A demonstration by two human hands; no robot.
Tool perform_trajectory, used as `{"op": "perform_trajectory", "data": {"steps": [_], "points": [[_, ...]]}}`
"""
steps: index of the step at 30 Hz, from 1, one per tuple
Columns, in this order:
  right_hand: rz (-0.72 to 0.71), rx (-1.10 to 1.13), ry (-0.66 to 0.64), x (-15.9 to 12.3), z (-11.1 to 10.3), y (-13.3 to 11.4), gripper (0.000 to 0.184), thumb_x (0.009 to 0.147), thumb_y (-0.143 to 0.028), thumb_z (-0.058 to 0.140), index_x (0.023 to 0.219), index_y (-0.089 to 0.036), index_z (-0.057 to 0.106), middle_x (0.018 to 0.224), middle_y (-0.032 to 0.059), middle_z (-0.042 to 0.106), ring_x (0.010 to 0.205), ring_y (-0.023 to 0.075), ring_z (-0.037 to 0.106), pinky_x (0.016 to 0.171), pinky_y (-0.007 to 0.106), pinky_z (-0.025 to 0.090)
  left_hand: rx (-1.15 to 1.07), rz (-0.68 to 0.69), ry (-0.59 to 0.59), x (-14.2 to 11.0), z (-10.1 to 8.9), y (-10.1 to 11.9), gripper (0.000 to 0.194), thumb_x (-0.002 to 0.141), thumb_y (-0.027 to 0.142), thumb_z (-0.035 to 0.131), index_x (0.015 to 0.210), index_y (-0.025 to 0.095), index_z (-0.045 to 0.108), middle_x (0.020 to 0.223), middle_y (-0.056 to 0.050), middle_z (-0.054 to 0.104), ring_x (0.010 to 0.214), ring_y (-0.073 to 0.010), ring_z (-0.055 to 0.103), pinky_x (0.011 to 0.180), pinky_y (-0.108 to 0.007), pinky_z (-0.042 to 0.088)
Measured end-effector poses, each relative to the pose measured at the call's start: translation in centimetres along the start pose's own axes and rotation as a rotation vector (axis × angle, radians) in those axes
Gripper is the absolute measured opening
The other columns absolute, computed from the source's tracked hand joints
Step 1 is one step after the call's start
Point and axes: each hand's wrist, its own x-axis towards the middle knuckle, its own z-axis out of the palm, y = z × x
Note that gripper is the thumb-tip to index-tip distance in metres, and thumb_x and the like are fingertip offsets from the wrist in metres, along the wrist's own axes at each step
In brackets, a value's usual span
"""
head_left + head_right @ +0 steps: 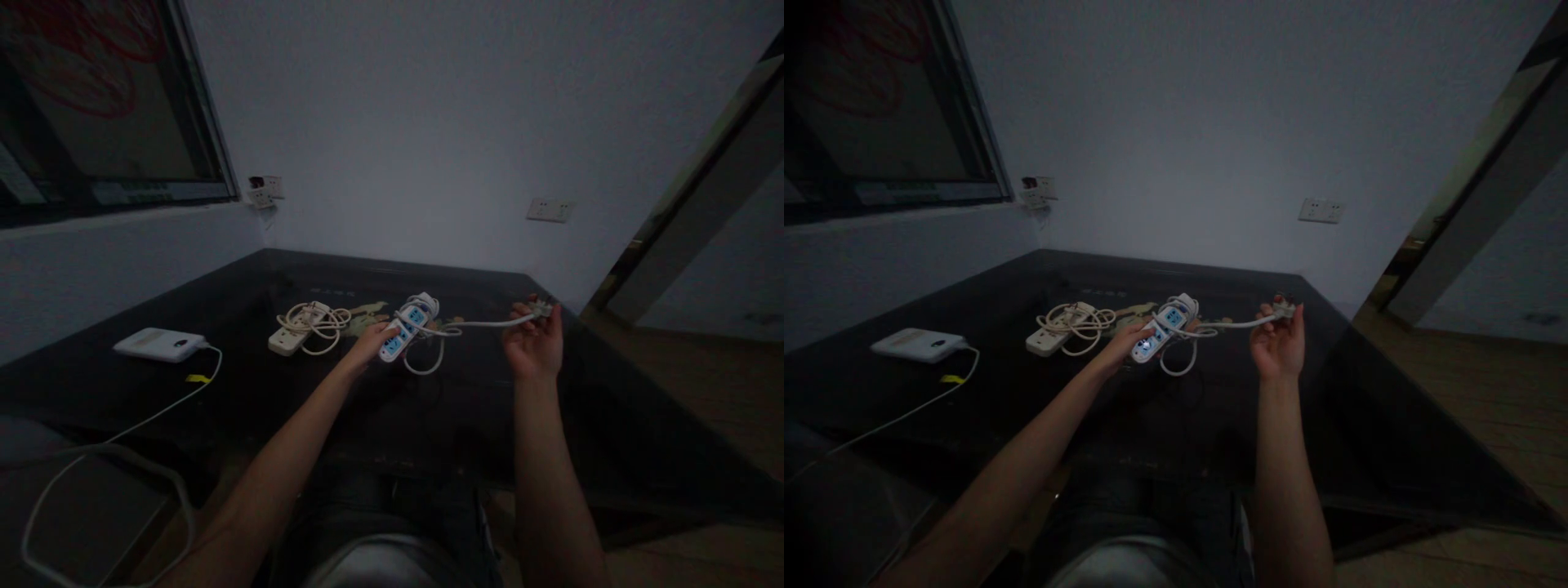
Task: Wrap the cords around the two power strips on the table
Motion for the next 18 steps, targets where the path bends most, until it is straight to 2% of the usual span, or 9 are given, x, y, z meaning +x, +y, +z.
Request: {"op": "perform_trajectory", "data": {"steps": [5, 9, 12, 15, 18], "points": [[0.026, -0.192, -0.095, 0.7, 1.7, -2.0, 0.025, 0.081, -0.047, 0.062, 0.088, -0.024, 0.067, 0.066, -0.0044, 0.056, 0.046, 0.0017, 0.044, 0.037, 0.009, 0.039, 0.095, 0.037, 0.011, 0.1, 0.1, -0.2, 0.018, 0.079, 0.030, 0.059, 0.082, 0.013, 0.065, 0.067, -0.005, 0.068, 0.055, -0.0158, 0.062, 0.056, -0.026, 0.047], [0.096, -0.316, -0.061, 1.2, 2.3, -3.0, 0.026, 0.083, -0.048, 0.058, 0.084, -0.024, 0.068, 0.064, -0.0038, 0.056, 0.043, 0.0018, 0.042, 0.034, 0.010, 0.035, 0.218, 0.107, 0.063, 0.4, -0.2, -0.4, 0.020, 0.075, 0.032, 0.061, 0.083, 0.014, 0.066, 0.072, -0.004, 0.068, 0.064, -0.0176, 0.063, 0.060, -0.026, 0.045], [0.138, -0.310, -0.013, 1.2, 2.7, -3.6, 0.028, 0.085, -0.048, 0.054, 0.082, -0.023, 0.067, 0.064, -0.0037, 0.057, 0.043, 0.0015, 0.043, 0.035, 0.010, 0.036, 0.324, 0.150, 0.100, 0.4, -0.3, -0.4, 0.021, 0.072, 0.034, 0.062, 0.080, 0.015, 0.067, 0.071, -0.003, 0.066, 0.067, -0.0193, 0.062, 0.060, -0.027, 0.043], [0.161, -0.270, -0.018, 1.0, 3.2, -3.9, 0.030, 0.086, -0.048, 0.052, 0.084, -0.022, 0.067, 0.065, -0.0039, 0.059, 0.044, 0.0012, 0.045, 0.036, 0.009, 0.039, 0.410, 0.183, 0.115, 0.3, -0.3, -0.4, 0.020, 0.071, 0.034, 0.062, 0.078, 0.015, 0.067, 0.072, -0.003, 0.066, 0.070, -0.0207, 0.061, 0.063, -0.027, 0.043], [0.122, -0.217, -0.018, 1.5, 4.1, -3.8, 0.030, 0.088, -0.046, 0.052, 0.087, -0.019, 0.067, 0.069, -0.0031, 0.062, 0.049, 0.0014, 0.052, 0.041, 0.008, 0.045, 0.465, 0.203, 0.099, 0.1, -0.1, -0.5, 0.022, 0.072, 0.034, 0.062, 0.082, 0.015, 0.068, 0.077, -0.004, 0.068, 0.075, -0.0217, 0.061, 0.066, -0.028, 0.043]]}}
